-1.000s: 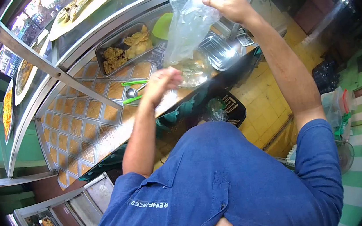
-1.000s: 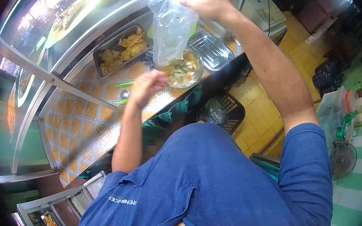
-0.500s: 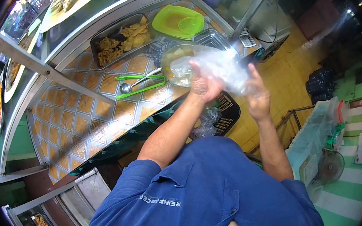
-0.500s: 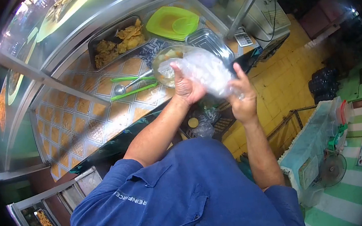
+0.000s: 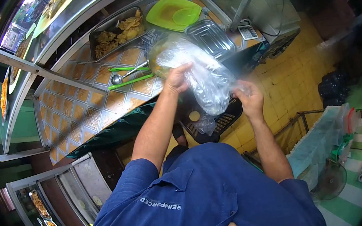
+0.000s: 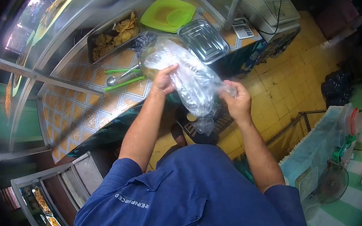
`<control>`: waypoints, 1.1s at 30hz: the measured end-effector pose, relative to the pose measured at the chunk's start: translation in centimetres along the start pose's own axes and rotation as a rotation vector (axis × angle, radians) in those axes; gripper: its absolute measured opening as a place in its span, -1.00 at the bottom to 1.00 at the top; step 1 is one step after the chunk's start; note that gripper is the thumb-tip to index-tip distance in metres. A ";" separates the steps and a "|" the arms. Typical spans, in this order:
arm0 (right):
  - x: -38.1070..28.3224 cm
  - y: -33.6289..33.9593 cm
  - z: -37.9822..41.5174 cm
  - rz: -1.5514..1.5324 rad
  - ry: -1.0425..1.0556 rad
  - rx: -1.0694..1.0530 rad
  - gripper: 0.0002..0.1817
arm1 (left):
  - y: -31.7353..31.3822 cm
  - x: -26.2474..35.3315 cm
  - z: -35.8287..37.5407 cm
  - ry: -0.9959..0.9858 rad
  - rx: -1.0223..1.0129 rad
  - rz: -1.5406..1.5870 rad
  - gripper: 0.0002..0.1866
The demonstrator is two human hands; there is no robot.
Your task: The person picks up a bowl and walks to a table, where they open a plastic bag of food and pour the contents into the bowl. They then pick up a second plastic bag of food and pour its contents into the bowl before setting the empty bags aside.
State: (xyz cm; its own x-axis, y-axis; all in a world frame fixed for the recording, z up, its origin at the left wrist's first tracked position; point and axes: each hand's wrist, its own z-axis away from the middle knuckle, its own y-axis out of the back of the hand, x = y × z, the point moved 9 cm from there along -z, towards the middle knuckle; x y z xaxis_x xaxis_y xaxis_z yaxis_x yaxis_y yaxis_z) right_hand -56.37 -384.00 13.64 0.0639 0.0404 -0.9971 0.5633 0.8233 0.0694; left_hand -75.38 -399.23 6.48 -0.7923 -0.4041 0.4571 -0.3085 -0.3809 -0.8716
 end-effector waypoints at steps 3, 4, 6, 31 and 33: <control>1.7 0.9 -1.5 -0.190 -0.196 -0.034 -0.73 | 0.2 1.6 -0.1 -0.127 0.072 -0.142 -0.54; 0.6 0.7 -1.6 -0.194 -0.161 -0.051 -0.70 | 0.7 2.0 -0.2 -0.121 0.081 -0.175 -0.53; 0.7 0.7 -2.1 -0.256 -0.109 -0.065 -0.67 | 1.4 2.5 0.1 -0.110 0.115 -0.211 -0.51; 5.6 -5.6 -1.1 -0.619 -0.455 -0.117 -0.36 | 2.8 8.4 -0.9 -0.034 0.024 -0.631 -0.58; 5.6 -5.3 -1.7 -0.518 -0.344 -0.072 -0.30 | 1.4 8.5 -0.3 -0.043 -0.017 -0.610 -0.59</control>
State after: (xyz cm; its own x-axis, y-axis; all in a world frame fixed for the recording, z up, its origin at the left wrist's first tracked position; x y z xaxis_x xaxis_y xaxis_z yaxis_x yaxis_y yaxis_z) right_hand -60.39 -387.19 7.64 0.0654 -0.5489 -0.8333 0.5356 0.7239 -0.4348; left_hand -82.66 -402.95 9.10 -0.4479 -0.1506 0.8813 -0.7087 -0.5412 -0.4527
